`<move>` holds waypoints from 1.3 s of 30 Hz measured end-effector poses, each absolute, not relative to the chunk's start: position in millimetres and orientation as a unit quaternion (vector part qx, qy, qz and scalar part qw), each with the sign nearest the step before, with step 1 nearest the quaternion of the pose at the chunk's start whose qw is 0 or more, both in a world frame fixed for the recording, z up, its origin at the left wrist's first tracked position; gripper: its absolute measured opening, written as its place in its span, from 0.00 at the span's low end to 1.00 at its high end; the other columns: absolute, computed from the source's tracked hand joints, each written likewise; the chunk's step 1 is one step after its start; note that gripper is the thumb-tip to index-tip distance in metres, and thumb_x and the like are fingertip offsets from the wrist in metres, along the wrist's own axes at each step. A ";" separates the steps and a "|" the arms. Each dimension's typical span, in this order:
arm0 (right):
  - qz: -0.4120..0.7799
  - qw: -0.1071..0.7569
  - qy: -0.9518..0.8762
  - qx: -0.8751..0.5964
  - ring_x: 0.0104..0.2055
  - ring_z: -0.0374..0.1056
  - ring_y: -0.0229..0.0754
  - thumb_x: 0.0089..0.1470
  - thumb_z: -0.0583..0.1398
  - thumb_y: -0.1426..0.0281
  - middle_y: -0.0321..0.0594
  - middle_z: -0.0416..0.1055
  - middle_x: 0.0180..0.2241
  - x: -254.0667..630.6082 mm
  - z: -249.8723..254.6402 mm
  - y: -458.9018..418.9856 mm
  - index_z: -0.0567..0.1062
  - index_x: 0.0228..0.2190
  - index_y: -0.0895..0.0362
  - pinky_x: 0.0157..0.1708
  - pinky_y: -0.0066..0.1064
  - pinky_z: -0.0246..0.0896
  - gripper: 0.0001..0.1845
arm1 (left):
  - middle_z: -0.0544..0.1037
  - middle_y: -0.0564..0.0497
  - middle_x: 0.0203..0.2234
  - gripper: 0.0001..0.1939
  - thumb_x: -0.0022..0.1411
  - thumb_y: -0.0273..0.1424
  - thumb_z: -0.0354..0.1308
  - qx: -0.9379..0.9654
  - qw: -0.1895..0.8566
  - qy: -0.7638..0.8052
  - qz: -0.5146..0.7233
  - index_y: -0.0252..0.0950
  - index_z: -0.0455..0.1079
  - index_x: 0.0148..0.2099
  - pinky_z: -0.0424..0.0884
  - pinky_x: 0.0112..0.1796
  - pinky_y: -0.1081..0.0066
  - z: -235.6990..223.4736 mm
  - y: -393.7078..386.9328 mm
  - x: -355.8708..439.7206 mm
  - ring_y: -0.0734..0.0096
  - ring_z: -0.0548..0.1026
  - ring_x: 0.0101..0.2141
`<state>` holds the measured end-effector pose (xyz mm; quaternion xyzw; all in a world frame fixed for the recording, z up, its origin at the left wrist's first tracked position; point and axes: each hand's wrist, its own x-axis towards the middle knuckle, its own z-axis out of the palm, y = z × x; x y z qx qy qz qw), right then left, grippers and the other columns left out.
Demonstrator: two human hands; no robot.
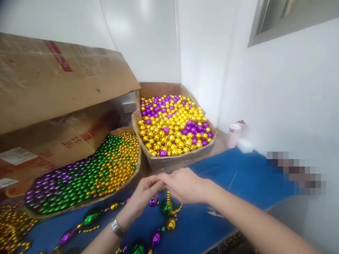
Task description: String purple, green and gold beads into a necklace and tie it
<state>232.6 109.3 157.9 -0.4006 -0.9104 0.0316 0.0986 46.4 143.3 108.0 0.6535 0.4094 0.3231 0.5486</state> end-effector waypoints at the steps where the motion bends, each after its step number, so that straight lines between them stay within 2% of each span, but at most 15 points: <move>1: 0.028 0.094 -0.915 -0.392 0.27 0.67 0.40 0.57 0.50 0.70 0.42 0.74 0.30 226.4 159.4 111.9 0.65 0.48 0.56 0.24 0.30 0.44 0.16 | 0.64 0.56 0.19 0.13 0.55 0.37 0.57 0.658 0.557 0.397 0.316 0.32 0.70 0.27 0.51 0.22 0.76 107.8 140.7 46.1 0.78 0.56 0.21; 6: 0.027 0.081 -0.922 -0.379 0.26 0.65 0.39 0.58 0.51 0.68 0.43 0.74 0.29 210.9 161.3 123.8 0.64 0.49 0.57 0.23 0.29 0.39 0.18 | 0.57 0.59 0.16 0.11 0.54 0.31 0.56 0.675 0.583 0.355 0.282 0.32 0.66 0.22 0.47 0.22 0.75 110.7 130.9 37.9 0.79 0.51 0.20; 11: 0.062 0.080 -0.925 -0.365 0.28 0.67 0.39 0.59 0.50 0.66 0.40 0.74 0.29 206.6 163.6 130.2 0.65 0.50 0.54 0.25 0.28 0.45 0.17 | 0.62 0.56 0.18 0.12 0.56 0.34 0.56 0.705 0.566 0.339 0.260 0.29 0.74 0.30 0.49 0.24 0.74 109.5 130.5 29.8 0.78 0.53 0.21; 15: 0.093 0.089 -0.922 -0.365 0.25 0.66 0.36 0.56 0.55 0.68 0.34 0.72 0.25 224.6 173.0 142.0 0.68 0.47 0.54 0.24 0.25 0.49 0.16 | 0.65 0.55 0.16 0.13 0.55 0.35 0.57 0.737 0.509 0.377 0.234 0.30 0.75 0.30 0.50 0.22 0.74 105.7 134.0 21.8 0.77 0.56 0.19; 18: 0.093 0.119 -0.912 -0.381 0.23 0.64 0.35 0.56 0.54 0.72 0.34 0.71 0.24 237.5 187.6 150.7 0.69 0.46 0.57 0.24 0.25 0.52 0.15 | 0.67 0.54 0.16 0.11 0.52 0.33 0.58 0.736 0.497 0.394 0.235 0.29 0.76 0.31 0.51 0.22 0.75 105.2 134.9 17.8 0.77 0.57 0.19; 20: 0.085 0.144 -0.908 -0.383 0.26 0.65 0.35 0.58 0.51 0.73 0.36 0.72 0.26 233.0 198.1 153.3 0.67 0.47 0.58 0.27 0.26 0.54 0.15 | 0.68 0.54 0.16 0.12 0.52 0.33 0.58 0.739 0.494 0.395 0.232 0.30 0.77 0.32 0.52 0.21 0.75 107.0 133.8 19.4 0.77 0.57 0.18; 23: 0.080 0.159 -0.920 -0.349 0.35 0.68 0.37 0.57 0.52 0.74 0.37 0.74 0.36 203.8 208.2 154.3 0.68 0.47 0.54 0.35 0.27 0.57 0.17 | 0.70 0.53 0.17 0.12 0.54 0.34 0.57 0.745 0.499 0.381 0.223 0.30 0.77 0.31 0.53 0.22 0.74 111.9 130.5 27.7 0.77 0.59 0.19; 26: 0.083 0.148 -0.936 -0.309 0.39 0.69 0.38 0.55 0.52 0.74 0.36 0.74 0.42 165.3 208.2 157.0 0.70 0.46 0.52 0.37 0.27 0.58 0.17 | 0.74 0.51 0.21 0.11 0.54 0.34 0.58 0.737 0.520 0.366 0.230 0.31 0.77 0.34 0.58 0.24 0.74 117.5 127.6 35.2 0.74 0.64 0.22; 30: 0.091 0.132 -0.945 -0.285 0.36 0.70 0.40 0.53 0.52 0.74 0.36 0.76 0.39 133.7 198.9 164.1 0.71 0.47 0.51 0.32 0.28 0.59 0.20 | 0.78 0.47 0.34 0.11 0.54 0.34 0.59 0.686 0.571 0.359 0.272 0.34 0.76 0.38 0.64 0.33 0.71 124.0 124.1 35.2 0.67 0.70 0.33; 32: 0.099 0.128 -0.945 -0.286 0.34 0.70 0.40 0.53 0.52 0.74 0.35 0.76 0.37 128.1 193.6 168.4 0.71 0.47 0.51 0.30 0.27 0.59 0.20 | 0.76 0.48 0.31 0.12 0.56 0.36 0.59 0.656 0.597 0.363 0.285 0.34 0.76 0.39 0.62 0.30 0.72 125.7 122.7 33.4 0.70 0.68 0.30; 36: 0.127 0.127 -0.940 -0.290 0.30 0.69 0.37 0.51 0.53 0.75 0.33 0.76 0.33 127.3 186.0 178.1 0.74 0.44 0.51 0.29 0.25 0.59 0.19 | 0.66 0.53 0.21 0.17 0.57 0.41 0.58 0.637 0.614 0.369 0.284 0.32 0.76 0.40 0.49 0.22 0.74 123.8 122.6 34.0 0.77 0.57 0.22; 39: 0.133 0.166 -0.925 -0.313 0.35 0.69 0.40 0.53 0.55 0.72 0.37 0.75 0.36 138.6 183.5 178.9 0.74 0.43 0.53 0.35 0.28 0.61 0.16 | 0.64 0.54 0.20 0.19 0.56 0.43 0.59 0.613 0.632 0.369 0.297 0.31 0.75 0.41 0.45 0.21 0.74 121.0 124.0 36.4 0.79 0.54 0.20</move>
